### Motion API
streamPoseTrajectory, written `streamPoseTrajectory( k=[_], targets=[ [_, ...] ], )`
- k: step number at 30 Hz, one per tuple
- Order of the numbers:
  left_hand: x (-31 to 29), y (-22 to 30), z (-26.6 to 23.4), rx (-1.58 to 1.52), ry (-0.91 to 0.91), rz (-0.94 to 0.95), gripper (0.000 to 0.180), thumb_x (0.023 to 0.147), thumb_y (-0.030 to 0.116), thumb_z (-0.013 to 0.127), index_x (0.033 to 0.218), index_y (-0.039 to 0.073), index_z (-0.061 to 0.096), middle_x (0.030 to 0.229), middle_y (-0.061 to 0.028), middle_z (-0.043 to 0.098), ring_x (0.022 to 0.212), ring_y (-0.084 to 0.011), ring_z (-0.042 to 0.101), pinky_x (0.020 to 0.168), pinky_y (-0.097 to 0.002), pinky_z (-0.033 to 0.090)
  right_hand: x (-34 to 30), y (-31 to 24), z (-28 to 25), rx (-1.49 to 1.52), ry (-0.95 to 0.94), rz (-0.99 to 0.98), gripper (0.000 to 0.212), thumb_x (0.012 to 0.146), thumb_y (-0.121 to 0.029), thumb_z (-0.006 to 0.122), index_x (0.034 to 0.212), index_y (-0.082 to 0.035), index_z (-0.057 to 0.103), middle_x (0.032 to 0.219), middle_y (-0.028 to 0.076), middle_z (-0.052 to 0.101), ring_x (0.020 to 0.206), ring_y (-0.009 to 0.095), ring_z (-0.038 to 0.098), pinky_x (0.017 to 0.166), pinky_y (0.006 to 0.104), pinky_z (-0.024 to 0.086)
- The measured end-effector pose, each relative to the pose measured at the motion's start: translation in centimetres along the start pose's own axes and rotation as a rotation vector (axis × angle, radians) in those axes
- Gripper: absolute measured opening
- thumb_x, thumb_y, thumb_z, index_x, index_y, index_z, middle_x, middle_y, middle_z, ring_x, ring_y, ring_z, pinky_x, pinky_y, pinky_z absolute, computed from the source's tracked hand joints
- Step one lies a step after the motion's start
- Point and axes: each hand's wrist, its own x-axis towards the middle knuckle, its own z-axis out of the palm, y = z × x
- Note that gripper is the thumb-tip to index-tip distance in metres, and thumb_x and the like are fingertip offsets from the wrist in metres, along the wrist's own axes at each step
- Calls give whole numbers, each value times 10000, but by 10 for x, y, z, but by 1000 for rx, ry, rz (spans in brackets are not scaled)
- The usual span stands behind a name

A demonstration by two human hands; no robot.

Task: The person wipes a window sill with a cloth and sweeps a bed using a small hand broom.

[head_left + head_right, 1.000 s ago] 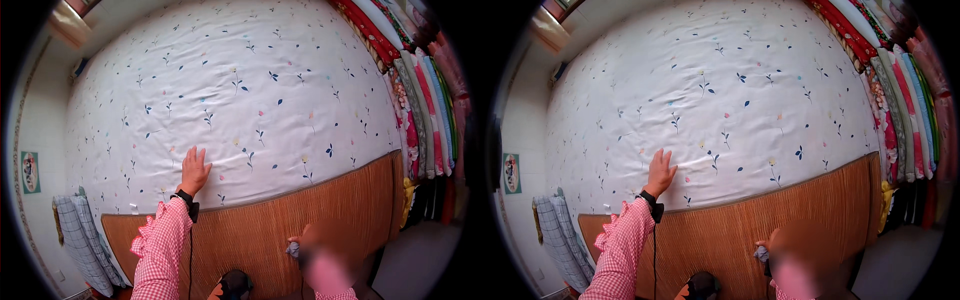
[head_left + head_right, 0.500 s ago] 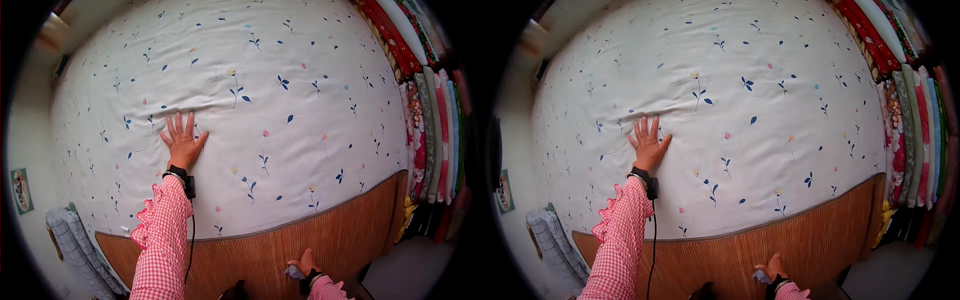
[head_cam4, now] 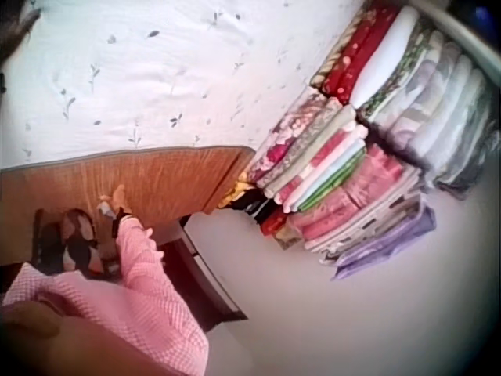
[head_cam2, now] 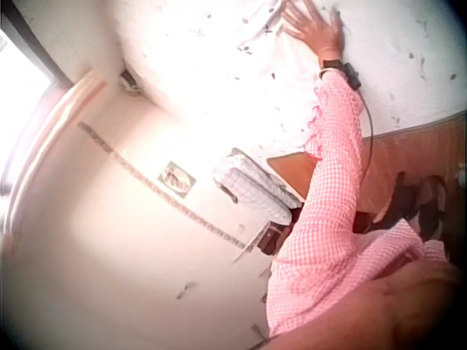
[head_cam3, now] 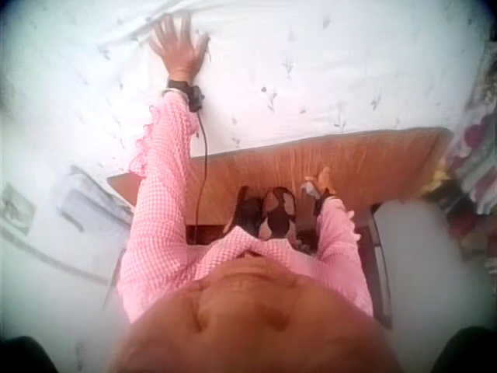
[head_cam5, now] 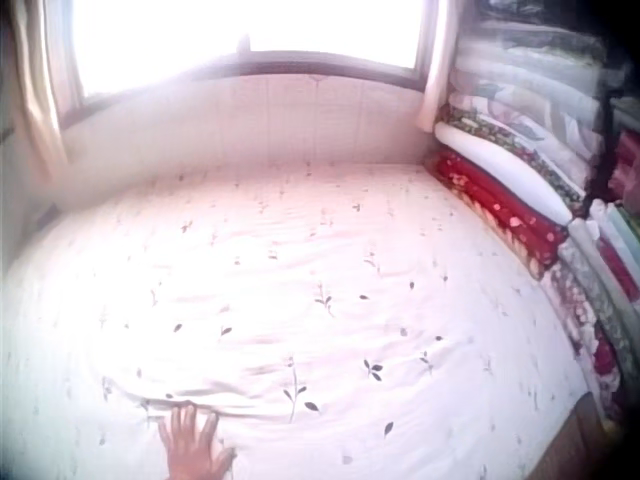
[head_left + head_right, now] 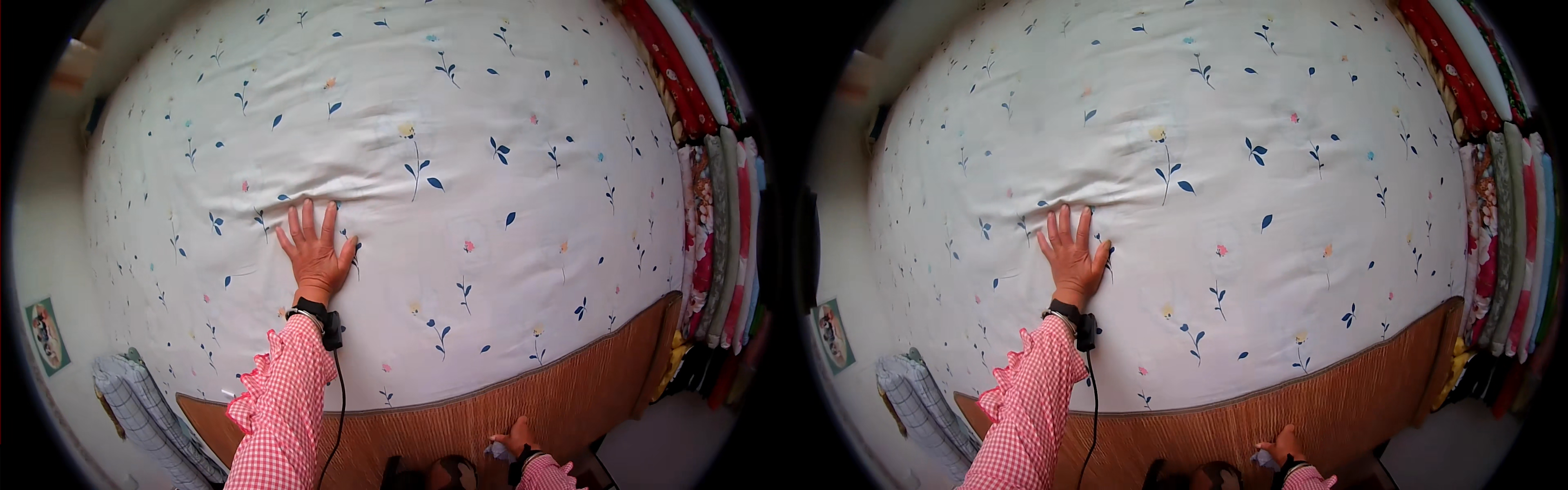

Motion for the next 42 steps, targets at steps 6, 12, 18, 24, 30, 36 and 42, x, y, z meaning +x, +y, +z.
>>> streamPoseTrajectory(
  k=[6,12,18,24,30,36,42],
  targets=[
    [4,-1,-5,-80,-25,11,669,781,435,589,1372,184,399,1467,-159,237,1365,-406,139,1066,-627,53,12,-2,-12,-219,-180,-115,759,723,-282,779,1215,134,378,1215,299,523,1171,382,506,957,376,430],
    [2,-7,-9,-106,-74,-17,667,769,433,594,1360,181,413,1456,-168,246,1367,-408,133,1072,-626,35,5,-122,-115,-443,-233,-326,588,688,-403,769,1016,45,578,1023,237,619,988,315,594,803,366,473],
    [-4,-11,-3,-71,-135,-47,672,737,491,613,1331,232,435,1455,-145,239,1368,-414,140,1060,-653,68,-37,-327,-286,-331,227,-369,651,760,-419,696,1089,83,446,1075,282,578,1022,377,578,867,380,462],
    [-1,-2,-1,-125,-106,-29,688,727,439,627,1344,215,420,1455,-150,239,1362,-423,153,1061,-647,65,-11,-352,-309,-252,328,-368,738,727,-460,724,1142,90,460,1137,282,570,1090,368,559,926,360,440],
    [-2,-8,-2,-85,-143,-43,701,707,494,645,1329,255,430,1450,-132,229,1361,-417,150,1051,-666,91,-9,-360,-311,-263,304,-388,747,702,-435,756,1149,92,472,1157,286,563,1104,365,555,938,361,435],
    [-1,-9,0,-106,-162,-33,707,701,473,647,1324,228,420,1451,-156,214,1362,-427,122,1049,-667,68,-13,-365,-317,-267,249,-389,737,706,-410,769,1122,122,474,1143,290,570,1079,371,571,920,368,450],
    [-8,-8,5,-94,-206,-42,720,677,513,659,1299,230,430,1424,-166,221,1345,-437,132,1030,-683,72,-14,-365,-310,-255,298,-314,770,688,-416,781,1139,115,452,1151,295,563,1104,383,552,934,367,439]
  ],
)
